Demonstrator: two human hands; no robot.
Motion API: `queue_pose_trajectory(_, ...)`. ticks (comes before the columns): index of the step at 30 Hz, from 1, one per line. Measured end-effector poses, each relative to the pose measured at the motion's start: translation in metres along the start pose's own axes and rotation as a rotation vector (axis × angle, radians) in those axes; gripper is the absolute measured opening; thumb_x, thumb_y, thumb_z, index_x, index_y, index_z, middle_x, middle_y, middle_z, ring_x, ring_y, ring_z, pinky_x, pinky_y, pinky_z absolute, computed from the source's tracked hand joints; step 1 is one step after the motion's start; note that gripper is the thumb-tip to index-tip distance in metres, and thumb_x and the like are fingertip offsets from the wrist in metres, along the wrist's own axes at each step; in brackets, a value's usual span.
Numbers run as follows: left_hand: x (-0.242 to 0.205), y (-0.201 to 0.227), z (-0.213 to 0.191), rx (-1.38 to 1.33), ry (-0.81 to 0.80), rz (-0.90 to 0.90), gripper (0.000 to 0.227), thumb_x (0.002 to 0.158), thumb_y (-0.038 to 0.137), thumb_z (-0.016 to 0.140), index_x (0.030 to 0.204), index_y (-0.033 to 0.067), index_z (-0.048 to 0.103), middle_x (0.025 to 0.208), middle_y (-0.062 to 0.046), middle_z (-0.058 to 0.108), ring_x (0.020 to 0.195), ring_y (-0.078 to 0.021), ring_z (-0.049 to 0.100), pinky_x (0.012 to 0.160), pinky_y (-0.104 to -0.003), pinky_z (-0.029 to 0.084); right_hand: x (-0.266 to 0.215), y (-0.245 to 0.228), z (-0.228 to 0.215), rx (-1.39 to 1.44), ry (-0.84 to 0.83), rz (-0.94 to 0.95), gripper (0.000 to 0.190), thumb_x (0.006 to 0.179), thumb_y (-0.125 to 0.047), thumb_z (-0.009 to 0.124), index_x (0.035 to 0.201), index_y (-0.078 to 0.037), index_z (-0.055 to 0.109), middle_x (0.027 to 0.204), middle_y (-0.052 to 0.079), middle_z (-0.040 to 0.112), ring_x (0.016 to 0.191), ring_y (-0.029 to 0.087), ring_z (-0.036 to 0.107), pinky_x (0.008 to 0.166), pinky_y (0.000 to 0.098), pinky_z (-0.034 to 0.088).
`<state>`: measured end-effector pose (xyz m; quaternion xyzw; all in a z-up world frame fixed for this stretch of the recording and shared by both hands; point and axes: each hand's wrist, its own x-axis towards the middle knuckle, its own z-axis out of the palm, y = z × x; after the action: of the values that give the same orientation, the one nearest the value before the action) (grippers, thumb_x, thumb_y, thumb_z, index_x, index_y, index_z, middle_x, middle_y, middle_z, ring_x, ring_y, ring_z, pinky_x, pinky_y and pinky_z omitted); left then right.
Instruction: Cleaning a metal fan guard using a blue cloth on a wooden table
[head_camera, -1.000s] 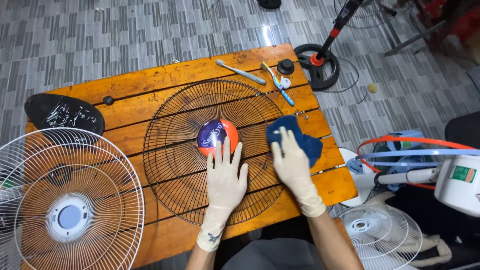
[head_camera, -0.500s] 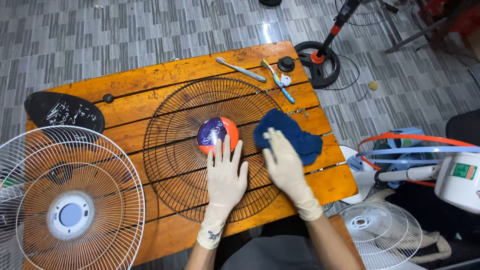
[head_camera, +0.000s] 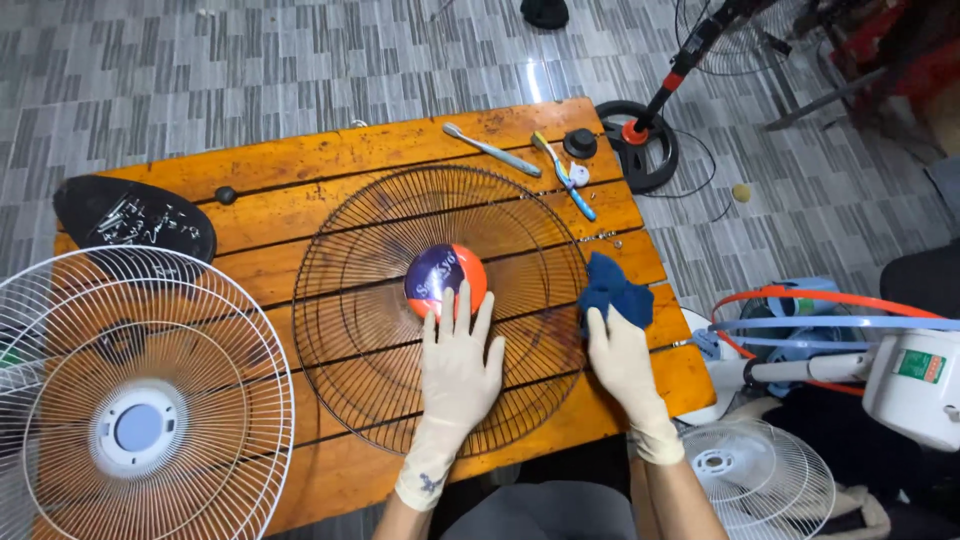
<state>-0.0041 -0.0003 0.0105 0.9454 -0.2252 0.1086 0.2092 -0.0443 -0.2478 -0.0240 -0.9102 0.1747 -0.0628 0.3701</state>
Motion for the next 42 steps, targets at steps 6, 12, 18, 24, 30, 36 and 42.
queue_pose_trajectory(6, -0.016, 0.004, -0.007, -0.037, -0.066, 0.017, 0.063, 0.097, 0.038, 0.053, 0.156, 0.0184, 0.044, 0.163, -0.017, 0.038, 0.149, -0.0389, 0.034, 0.118, -0.055, 0.021, 0.002, -0.046, 0.032, -0.103, 0.097, -0.424, 0.041, 0.101, -0.019, 0.063, 0.136, 0.002, 0.064, 0.135, 0.031, 0.062, 0.131, 0.043, 0.057, 0.114, 0.0499, 0.042)
queue_pose_trajectory(12, -0.015, 0.008, -0.012, 0.031, -0.013, 0.019, 0.062, 0.096, 0.039, 0.055, 0.154, 0.0163, 0.047, 0.163, -0.016, 0.039, 0.149, -0.0379, 0.037, 0.119, -0.054, 0.028, 0.014, -0.027, 0.000, -0.098, -0.017, 0.068, 0.054, 0.104, -0.034, 0.041, 0.152, -0.011, 0.049, 0.154, 0.011, 0.053, 0.140, 0.039, 0.048, 0.114, 0.0453, 0.035)
queue_pose_trajectory(18, -0.014, 0.007, -0.011, -0.011, -0.016, 0.008, 0.063, 0.094, 0.039, 0.056, 0.152, 0.0153, 0.049, 0.162, -0.017, 0.039, 0.147, -0.0393, 0.038, 0.118, -0.056, 0.029, 0.003, -0.067, 0.028, -0.197, 0.067, -0.534, 0.047, 0.101, -0.018, 0.055, 0.145, -0.002, 0.055, 0.152, 0.016, 0.055, 0.141, 0.037, 0.051, 0.119, 0.0438, 0.038)
queue_pose_trajectory(24, -0.016, 0.006, -0.010, -0.035, -0.088, -0.001, 0.061, 0.099, 0.040, 0.050, 0.155, 0.0186, 0.044, 0.162, -0.016, 0.039, 0.148, -0.0390, 0.035, 0.117, -0.057, 0.023, 0.013, -0.057, 0.009, -0.149, 0.046, -0.104, 0.050, 0.102, -0.030, 0.058, 0.142, 0.000, 0.060, 0.143, 0.028, 0.059, 0.134, 0.039, 0.055, 0.115, 0.0470, 0.042)
queue_pose_trajectory(30, -0.016, 0.004, -0.008, -0.052, -0.101, -0.002, 0.060, 0.101, 0.041, 0.046, 0.157, 0.0186, 0.042, 0.163, -0.016, 0.037, 0.149, -0.0390, 0.034, 0.118, -0.057, 0.022, 0.007, -0.076, 0.000, -0.037, 0.019, -0.227, 0.042, 0.101, -0.016, 0.057, 0.140, -0.001, 0.061, 0.143, 0.028, 0.058, 0.137, 0.041, 0.051, 0.117, 0.0489, 0.039)
queue_pose_trajectory(36, -0.015, 0.005, -0.010, -0.054, -0.098, 0.003, 0.060, 0.101, 0.041, 0.046, 0.156, 0.0171, 0.043, 0.162, -0.018, 0.038, 0.148, -0.0401, 0.035, 0.118, -0.058, 0.022, 0.007, -0.087, 0.020, -0.086, 0.003, -0.322, 0.048, 0.103, -0.022, 0.060, 0.145, -0.001, 0.058, 0.147, 0.028, 0.055, 0.140, 0.039, 0.049, 0.118, 0.0479, 0.037)
queue_pose_trajectory(42, -0.015, 0.005, -0.010, -0.044, -0.082, 0.002, 0.061, 0.100, 0.041, 0.048, 0.156, 0.0184, 0.043, 0.162, -0.017, 0.039, 0.148, -0.0397, 0.036, 0.116, -0.057, 0.024, 0.035, -0.024, 0.004, -0.098, 0.005, -0.035, 0.048, 0.108, -0.036, 0.048, 0.149, -0.015, 0.058, 0.143, 0.011, 0.062, 0.135, 0.025, 0.056, 0.114, 0.0406, 0.043)
